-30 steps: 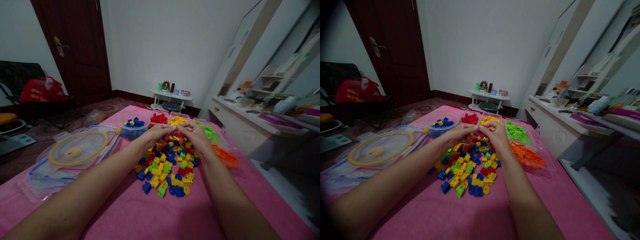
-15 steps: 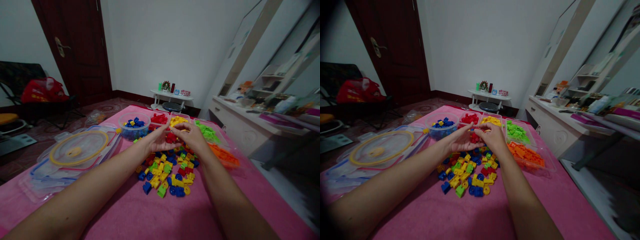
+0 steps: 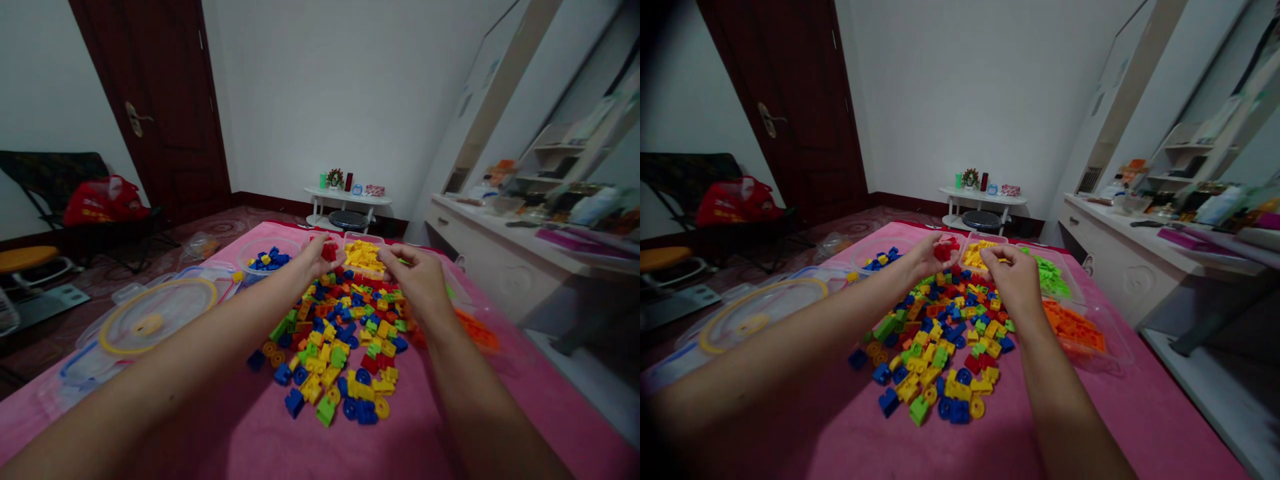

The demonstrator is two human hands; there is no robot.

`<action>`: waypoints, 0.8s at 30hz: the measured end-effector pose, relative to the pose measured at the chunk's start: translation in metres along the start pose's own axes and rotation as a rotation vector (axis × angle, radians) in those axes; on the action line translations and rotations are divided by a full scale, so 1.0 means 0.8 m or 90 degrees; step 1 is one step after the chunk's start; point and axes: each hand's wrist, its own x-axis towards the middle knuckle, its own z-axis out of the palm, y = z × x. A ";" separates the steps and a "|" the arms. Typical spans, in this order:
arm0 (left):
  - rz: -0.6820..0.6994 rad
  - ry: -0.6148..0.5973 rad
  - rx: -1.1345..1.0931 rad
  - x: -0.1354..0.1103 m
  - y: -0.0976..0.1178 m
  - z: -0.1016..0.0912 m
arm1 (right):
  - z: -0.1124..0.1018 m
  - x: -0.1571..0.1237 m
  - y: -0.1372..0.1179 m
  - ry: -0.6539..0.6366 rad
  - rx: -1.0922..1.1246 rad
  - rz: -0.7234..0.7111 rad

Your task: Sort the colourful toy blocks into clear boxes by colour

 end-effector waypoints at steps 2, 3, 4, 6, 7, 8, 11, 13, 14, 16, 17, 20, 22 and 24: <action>0.051 0.060 0.032 0.025 0.019 0.007 | -0.002 0.001 0.002 0.006 -0.006 -0.001; 0.070 0.078 0.053 0.035 0.028 0.009 | -0.003 0.001 0.002 0.010 -0.010 -0.001; 0.089 0.094 0.080 0.044 0.037 0.009 | -0.005 0.001 0.002 0.012 -0.013 0.000; 0.124 0.102 0.143 0.053 0.049 0.007 | -0.007 0.002 0.002 0.016 -0.021 0.003; 0.151 0.097 0.182 0.055 0.054 0.006 | -0.007 0.002 0.002 0.016 -0.026 0.002; 0.181 0.084 0.221 0.054 0.056 0.004 | -0.007 0.002 0.002 0.013 -0.028 0.000; 0.282 0.020 0.335 0.045 0.054 -0.002 | 0.006 -0.002 0.003 -0.014 -0.039 0.004; 0.305 -0.022 0.378 0.033 0.047 -0.007 | 0.024 -0.013 0.001 -0.082 -0.063 0.001; 0.302 -0.044 0.389 0.027 0.043 -0.010 | 0.036 -0.022 -0.002 -0.139 -0.083 -0.016; 0.296 -0.084 0.405 0.013 0.035 -0.016 | 0.062 -0.046 -0.010 -0.294 -0.126 -0.093; 0.300 -0.103 0.416 0.006 0.033 -0.020 | 0.075 -0.061 -0.015 -0.368 -0.157 -0.152; 0.342 -0.163 0.478 -0.018 0.029 -0.031 | 0.105 -0.107 -0.029 -0.546 -0.242 -0.308; 0.362 -0.204 0.527 -0.035 0.029 -0.038 | 0.116 -0.130 -0.034 -0.613 -0.274 -0.369; 0.369 -0.221 0.567 -0.053 0.027 -0.048 | 0.122 -0.140 -0.032 -0.635 -0.306 -0.392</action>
